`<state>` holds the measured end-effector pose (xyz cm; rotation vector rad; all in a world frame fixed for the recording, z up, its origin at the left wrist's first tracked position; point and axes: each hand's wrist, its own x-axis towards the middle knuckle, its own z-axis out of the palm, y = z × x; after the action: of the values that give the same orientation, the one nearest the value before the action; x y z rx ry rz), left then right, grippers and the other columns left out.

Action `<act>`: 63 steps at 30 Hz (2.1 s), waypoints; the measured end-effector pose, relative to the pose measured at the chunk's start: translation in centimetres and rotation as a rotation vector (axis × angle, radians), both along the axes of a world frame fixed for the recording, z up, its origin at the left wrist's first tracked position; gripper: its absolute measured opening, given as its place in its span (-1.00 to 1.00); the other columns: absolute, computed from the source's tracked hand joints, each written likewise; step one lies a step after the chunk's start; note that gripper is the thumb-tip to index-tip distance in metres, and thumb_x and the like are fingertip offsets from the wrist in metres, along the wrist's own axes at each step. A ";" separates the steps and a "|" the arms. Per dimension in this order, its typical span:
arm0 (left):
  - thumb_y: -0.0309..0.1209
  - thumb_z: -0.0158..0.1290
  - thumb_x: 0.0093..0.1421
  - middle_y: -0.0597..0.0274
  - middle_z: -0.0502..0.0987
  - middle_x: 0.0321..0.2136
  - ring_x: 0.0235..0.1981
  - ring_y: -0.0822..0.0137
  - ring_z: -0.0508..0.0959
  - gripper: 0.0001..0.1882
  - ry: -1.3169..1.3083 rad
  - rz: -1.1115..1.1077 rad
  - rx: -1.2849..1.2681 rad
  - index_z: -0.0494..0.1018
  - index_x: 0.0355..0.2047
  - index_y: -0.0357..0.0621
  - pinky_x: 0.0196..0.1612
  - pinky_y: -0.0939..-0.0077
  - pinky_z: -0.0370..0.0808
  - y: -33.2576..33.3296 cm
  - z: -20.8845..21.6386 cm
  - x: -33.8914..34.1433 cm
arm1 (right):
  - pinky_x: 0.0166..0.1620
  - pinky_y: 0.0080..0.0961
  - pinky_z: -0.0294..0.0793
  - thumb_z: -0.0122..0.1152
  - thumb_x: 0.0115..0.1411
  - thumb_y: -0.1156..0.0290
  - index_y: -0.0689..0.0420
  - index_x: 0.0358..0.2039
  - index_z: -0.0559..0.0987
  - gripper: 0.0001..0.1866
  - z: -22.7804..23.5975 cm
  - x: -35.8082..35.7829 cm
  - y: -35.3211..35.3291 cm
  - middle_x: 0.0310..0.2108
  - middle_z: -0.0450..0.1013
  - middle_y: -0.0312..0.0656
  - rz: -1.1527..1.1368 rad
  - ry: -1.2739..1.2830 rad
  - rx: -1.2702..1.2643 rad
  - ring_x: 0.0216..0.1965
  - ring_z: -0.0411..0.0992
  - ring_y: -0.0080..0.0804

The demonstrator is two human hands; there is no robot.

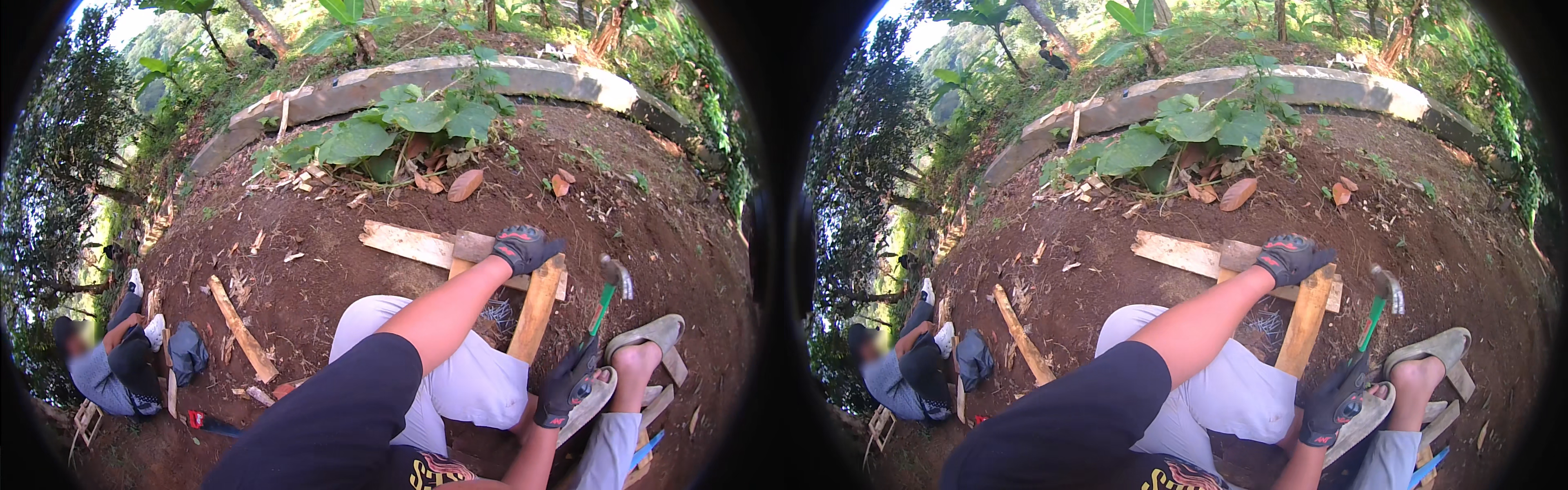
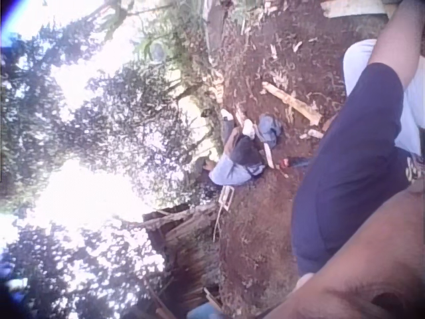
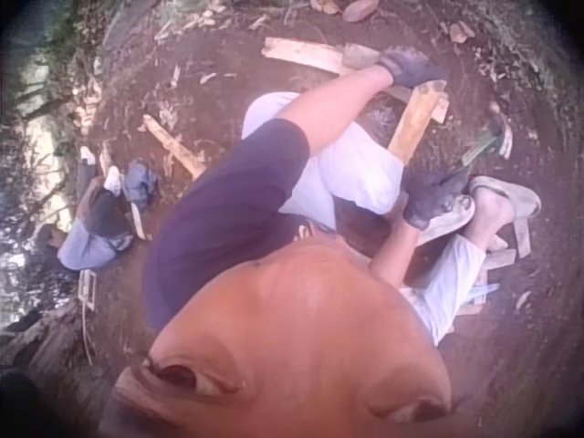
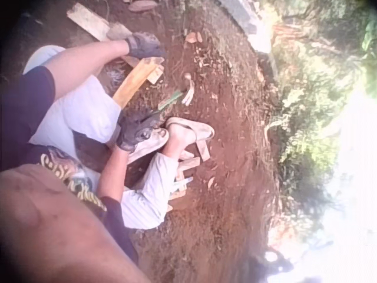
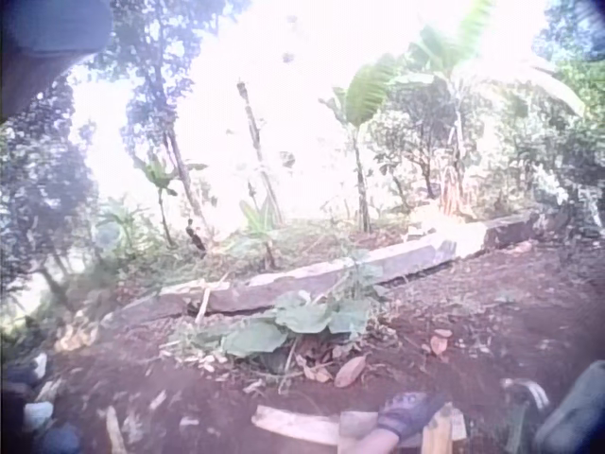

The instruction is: The person sits on the ground and uses a hammer to drive nails into wooden planks. They repeatedly position the planks, hammer the nails, and adjust the wood pieces to assemble a structure.

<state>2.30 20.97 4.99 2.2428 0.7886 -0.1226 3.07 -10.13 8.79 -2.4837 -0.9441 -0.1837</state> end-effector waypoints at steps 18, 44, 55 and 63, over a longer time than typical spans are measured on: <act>0.41 -0.22 0.40 -0.22 0.71 -0.26 -0.15 -0.21 0.71 -0.11 0.125 -0.029 0.139 0.74 -0.24 -0.20 0.00 -0.07 0.58 -1.4 4.6 0.2 | -0.23 -0.02 0.56 0.14 0.45 0.41 0.18 0.24 0.56 -0.61 2.0 -1.5 -5.0 -0.21 0.61 0.10 -0.162 -0.164 -0.257 -0.30 0.61 0.09; 0.05 -0.14 0.58 0.04 0.62 -0.44 -0.49 0.12 0.63 -0.39 -1.518 0.053 -1.178 0.58 -0.07 -0.33 -0.39 0.02 0.65 12.0 7.7 -6.8 | -0.19 0.02 0.55 0.09 0.50 0.38 0.18 0.17 0.59 -0.68 1.0 -1.4 -5.2 -0.18 0.63 0.14 -0.268 -0.008 -0.285 -0.24 0.61 0.12; 0.05 -0.13 0.58 0.01 0.66 -0.30 -0.36 0.13 0.66 -0.38 -1.515 0.238 -1.235 0.54 0.12 -0.34 -0.26 0.04 0.68 11.6 2.9 -5.6 | -0.15 0.03 0.55 0.08 0.50 0.37 0.20 0.16 0.60 -0.68 1.3 -1.2 -5.5 -0.18 0.63 0.14 -0.277 0.025 -0.296 -0.22 0.61 0.13; 0.09 -0.13 0.58 0.01 0.67 -0.21 -0.24 0.14 0.67 -0.35 -1.312 0.217 -1.466 0.50 0.18 -0.33 -0.16 0.12 0.68 8.8 1.9 -3.3 | -0.42 -0.31 0.49 0.22 0.48 0.24 0.19 -0.11 0.64 -0.75 5.3 -1.0 -1.3 -0.38 0.60 -0.10 -0.243 0.690 0.004 -0.49 0.55 -0.28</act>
<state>-0.97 29.77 6.89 0.5110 0.0281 0.6205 2.07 -11.39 14.10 -2.3762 -0.3506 0.5602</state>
